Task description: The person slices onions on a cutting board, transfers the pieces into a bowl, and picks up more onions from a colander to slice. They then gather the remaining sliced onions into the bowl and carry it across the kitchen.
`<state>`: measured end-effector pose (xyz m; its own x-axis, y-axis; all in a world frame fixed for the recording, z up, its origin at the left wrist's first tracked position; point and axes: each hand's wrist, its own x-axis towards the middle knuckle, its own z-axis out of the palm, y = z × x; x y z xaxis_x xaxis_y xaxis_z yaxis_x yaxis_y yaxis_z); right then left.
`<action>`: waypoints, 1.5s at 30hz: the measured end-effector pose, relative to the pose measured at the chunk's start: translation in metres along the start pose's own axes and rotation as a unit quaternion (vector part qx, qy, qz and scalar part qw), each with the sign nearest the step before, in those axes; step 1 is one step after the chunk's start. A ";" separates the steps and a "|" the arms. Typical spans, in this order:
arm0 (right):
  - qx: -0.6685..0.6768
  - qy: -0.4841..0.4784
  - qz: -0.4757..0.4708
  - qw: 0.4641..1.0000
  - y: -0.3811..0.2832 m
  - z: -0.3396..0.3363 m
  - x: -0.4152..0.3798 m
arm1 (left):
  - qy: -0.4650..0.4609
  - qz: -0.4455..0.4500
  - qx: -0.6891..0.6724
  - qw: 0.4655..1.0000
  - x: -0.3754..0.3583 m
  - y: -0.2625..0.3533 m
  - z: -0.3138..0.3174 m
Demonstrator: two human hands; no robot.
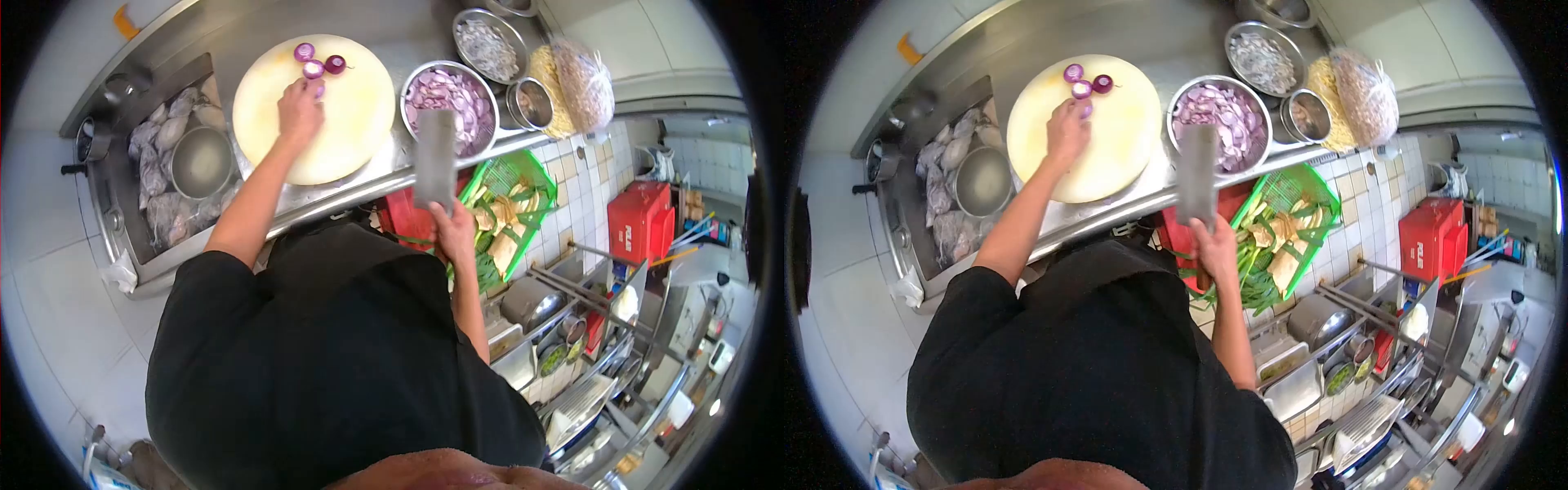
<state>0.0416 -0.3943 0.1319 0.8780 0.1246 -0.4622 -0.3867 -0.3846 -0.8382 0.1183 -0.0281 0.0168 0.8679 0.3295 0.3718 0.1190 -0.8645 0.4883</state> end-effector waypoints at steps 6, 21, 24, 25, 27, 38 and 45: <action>-0.230 -0.085 -0.094 0.965 0.034 0.058 0.039 | -0.057 0.011 -0.116 0.992 -0.009 -0.008 0.002; -0.427 -0.051 -0.182 0.884 -0.034 0.079 -0.009 | -0.081 0.019 -0.195 0.977 -0.100 0.015 -0.044; -0.440 -0.057 -0.197 0.874 -0.036 0.083 -0.014 | -0.077 0.033 -0.192 0.978 -0.098 0.017 -0.046; -0.445 -0.060 -0.204 0.870 -0.036 0.084 -0.015 | -0.073 0.038 -0.184 0.979 -0.098 0.015 -0.044; -0.454 -0.063 -0.213 0.863 -0.036 0.085 -0.015 | -0.070 0.040 -0.183 0.980 -0.098 0.014 -0.041; -0.475 -0.071 -0.221 0.849 -0.010 0.118 0.010 | -0.091 0.001 -0.213 0.973 -0.095 0.015 -0.041; -0.438 -0.108 -0.136 0.882 -0.036 0.110 0.033 | -0.054 0.047 -0.198 0.978 -0.091 0.017 -0.031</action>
<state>0.0531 -0.2758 0.1151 0.7937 0.4560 -0.4026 0.2793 -0.8611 -0.4248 0.0263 -0.0612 0.0154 0.9142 0.1955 0.3550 -0.1410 -0.6679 0.7308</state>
